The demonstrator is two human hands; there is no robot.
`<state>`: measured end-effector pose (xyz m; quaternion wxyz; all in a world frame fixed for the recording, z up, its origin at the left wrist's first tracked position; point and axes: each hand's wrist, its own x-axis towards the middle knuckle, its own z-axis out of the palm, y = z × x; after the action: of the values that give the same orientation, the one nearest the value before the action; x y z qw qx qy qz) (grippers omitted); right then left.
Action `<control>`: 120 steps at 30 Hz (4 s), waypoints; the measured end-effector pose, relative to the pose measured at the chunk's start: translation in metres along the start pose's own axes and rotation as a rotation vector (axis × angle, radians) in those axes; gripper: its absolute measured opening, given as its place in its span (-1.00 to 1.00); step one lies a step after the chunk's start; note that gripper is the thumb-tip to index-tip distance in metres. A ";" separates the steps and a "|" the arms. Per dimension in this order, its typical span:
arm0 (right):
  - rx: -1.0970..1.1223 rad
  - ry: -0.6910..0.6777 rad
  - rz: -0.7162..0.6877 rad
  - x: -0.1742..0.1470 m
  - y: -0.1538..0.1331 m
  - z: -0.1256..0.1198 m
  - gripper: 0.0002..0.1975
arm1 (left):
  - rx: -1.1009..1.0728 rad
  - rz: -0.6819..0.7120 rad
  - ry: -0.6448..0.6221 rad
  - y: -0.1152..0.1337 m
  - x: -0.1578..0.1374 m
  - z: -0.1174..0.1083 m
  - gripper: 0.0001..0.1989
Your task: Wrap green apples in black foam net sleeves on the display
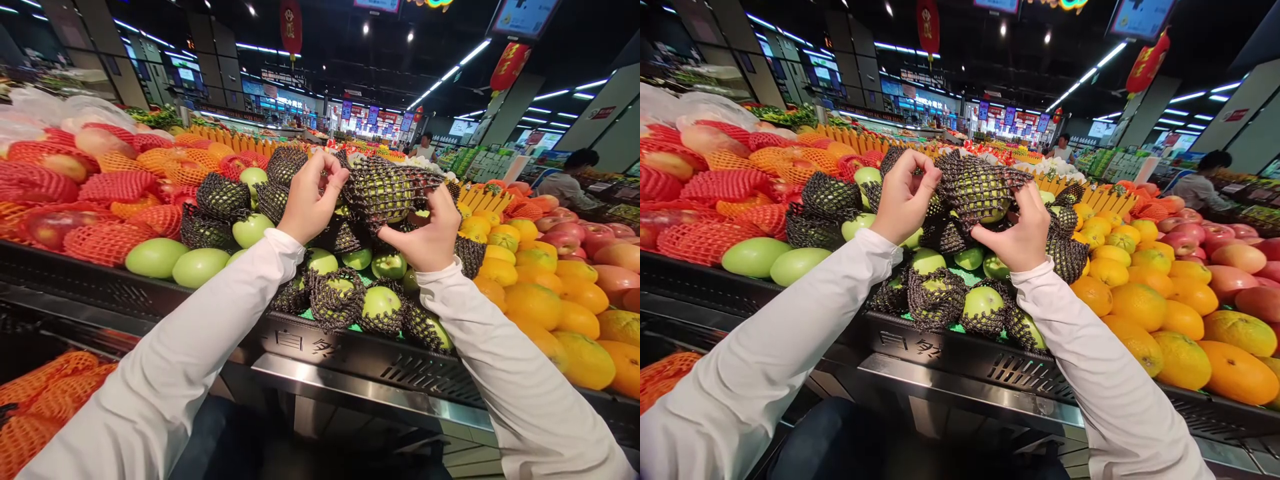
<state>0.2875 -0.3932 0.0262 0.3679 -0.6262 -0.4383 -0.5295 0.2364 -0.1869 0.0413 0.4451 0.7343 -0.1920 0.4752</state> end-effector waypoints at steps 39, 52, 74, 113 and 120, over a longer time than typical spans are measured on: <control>0.142 -0.303 -0.175 0.007 -0.006 0.001 0.01 | 0.152 0.220 -0.327 0.013 -0.005 -0.001 -0.22; -0.147 0.224 -0.060 0.030 0.014 -0.034 -0.26 | 0.284 0.212 -0.334 -0.006 -0.004 -0.003 -0.21; -0.371 -0.115 0.457 0.016 0.084 -0.037 -0.08 | 0.352 0.090 -0.404 0.005 -0.006 -0.008 -0.45; -0.566 -0.760 0.337 0.012 0.079 -0.030 -0.73 | 1.017 -1.117 -0.019 0.068 -0.240 -0.362 -0.39; -0.569 -0.849 0.271 0.010 0.129 -0.023 -0.67 | 1.248 -1.286 -0.260 0.060 -0.289 -0.407 -0.43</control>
<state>0.4007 -0.4576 0.0404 0.0386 -0.9117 -0.3029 -0.2749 -0.1576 0.0804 -0.1195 0.1202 0.8557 0.4991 0.0657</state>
